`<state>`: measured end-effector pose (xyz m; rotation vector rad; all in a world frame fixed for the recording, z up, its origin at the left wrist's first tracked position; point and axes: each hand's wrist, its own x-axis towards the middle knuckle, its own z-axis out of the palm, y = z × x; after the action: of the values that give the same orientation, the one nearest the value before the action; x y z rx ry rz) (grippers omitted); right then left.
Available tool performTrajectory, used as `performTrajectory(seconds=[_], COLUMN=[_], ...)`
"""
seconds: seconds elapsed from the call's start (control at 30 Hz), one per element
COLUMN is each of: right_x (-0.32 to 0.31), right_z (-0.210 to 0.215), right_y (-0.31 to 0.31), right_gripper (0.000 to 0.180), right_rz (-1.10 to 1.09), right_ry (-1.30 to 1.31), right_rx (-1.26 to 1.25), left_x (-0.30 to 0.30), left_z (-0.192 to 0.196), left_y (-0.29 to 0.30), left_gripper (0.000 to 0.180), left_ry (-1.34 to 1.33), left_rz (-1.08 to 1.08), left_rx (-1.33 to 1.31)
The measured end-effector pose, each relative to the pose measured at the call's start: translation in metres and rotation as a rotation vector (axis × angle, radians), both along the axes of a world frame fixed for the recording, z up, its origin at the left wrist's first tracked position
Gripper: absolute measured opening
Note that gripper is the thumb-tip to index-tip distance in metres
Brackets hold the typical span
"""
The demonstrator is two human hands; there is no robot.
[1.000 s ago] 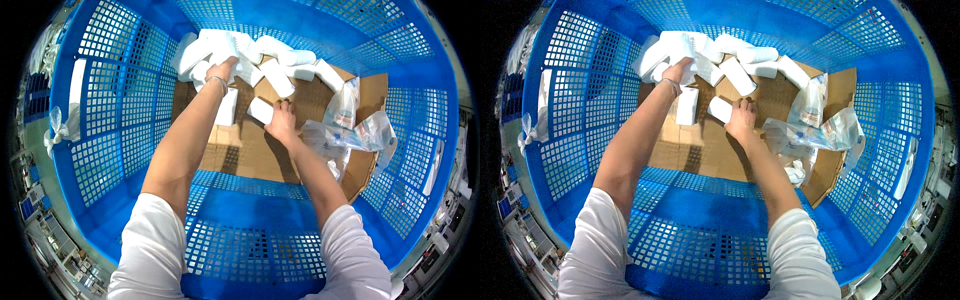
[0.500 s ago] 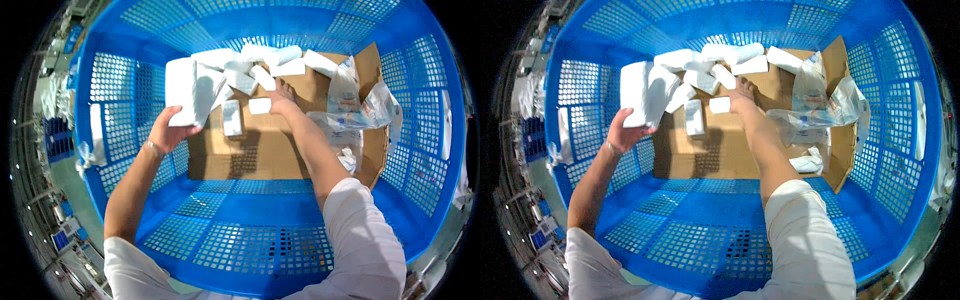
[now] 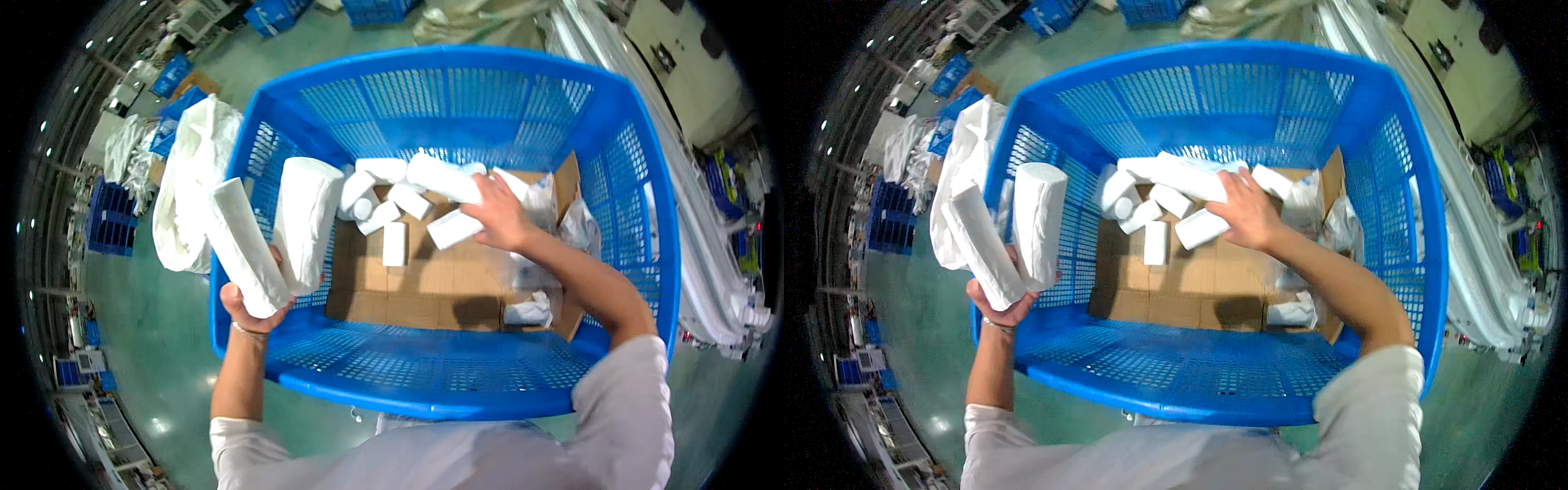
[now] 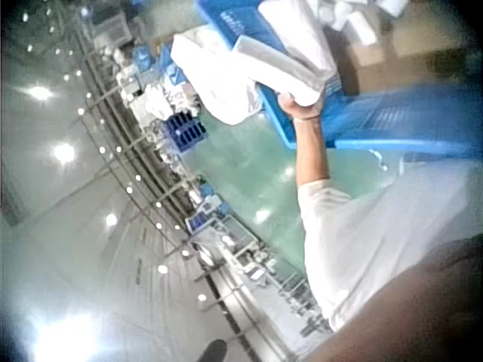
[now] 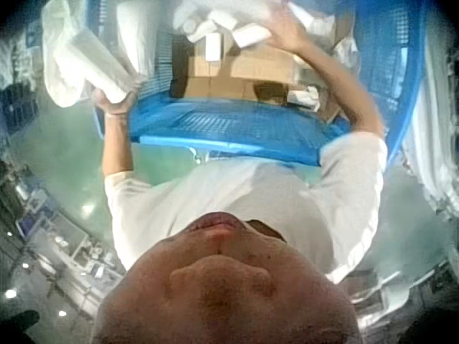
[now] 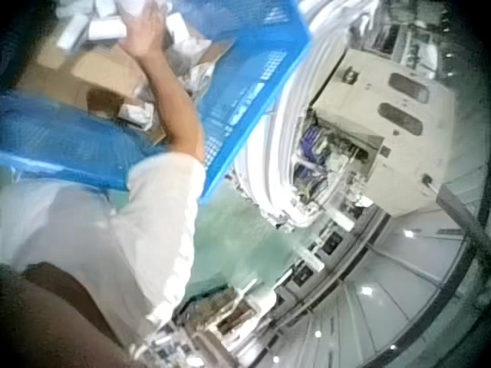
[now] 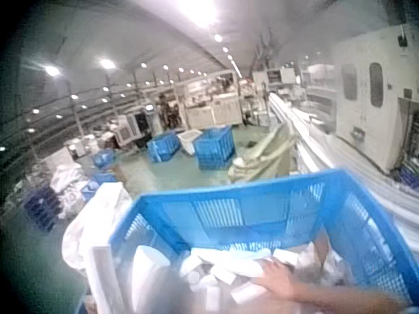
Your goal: The person picks up rectangular white foam blocks from a large blue plastic bin and places them onto a curved industrial conveyor belt one at a time.
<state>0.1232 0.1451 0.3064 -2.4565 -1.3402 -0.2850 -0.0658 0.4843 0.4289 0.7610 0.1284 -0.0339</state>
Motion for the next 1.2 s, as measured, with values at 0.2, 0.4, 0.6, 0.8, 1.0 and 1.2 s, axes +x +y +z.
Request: performTrajectory(seconds=[0.2, 0.4, 0.6, 0.8, 1.0, 1.2], right_x=[-0.063, -0.176, -0.313, -0.412, -0.41, -0.367], right_z=[0.187, 0.244, 0.202, 0.202, 0.21, 0.174], right_y=[-0.056, -0.183, -0.319, -0.409, -0.457, -0.47], right_gripper=[0.036, 0.044, 0.051, 0.054, 0.054, 0.054], right_rz=[0.118, -0.178, -0.609, -0.47, -0.118, 0.052], right_ry=[-0.328, -0.316, 0.472, 0.816, 0.928, 1.136], right_rx=[0.142, 0.115, 0.586, 0.584, 0.492, 0.555], left_x=[-0.011, -0.005, -0.037, -0.033, -0.045, -0.042], left_z=[0.037, 0.053, 0.033, 0.048, 0.061, 0.048], left_y=[-0.058, -0.169, -0.269, -0.426, -0.579, -0.603], left_gripper=[0.062, 0.06, 0.065, 0.065, 0.062, 0.064], left_ry=[-0.419, -0.454, -0.32, -0.272, -0.22, -0.18], left_rz=[-0.104, -0.289, -0.332, -0.541, -0.942, -1.148], left_rx=[-0.078, -0.519, -0.667, -0.538, -0.648, -0.657])
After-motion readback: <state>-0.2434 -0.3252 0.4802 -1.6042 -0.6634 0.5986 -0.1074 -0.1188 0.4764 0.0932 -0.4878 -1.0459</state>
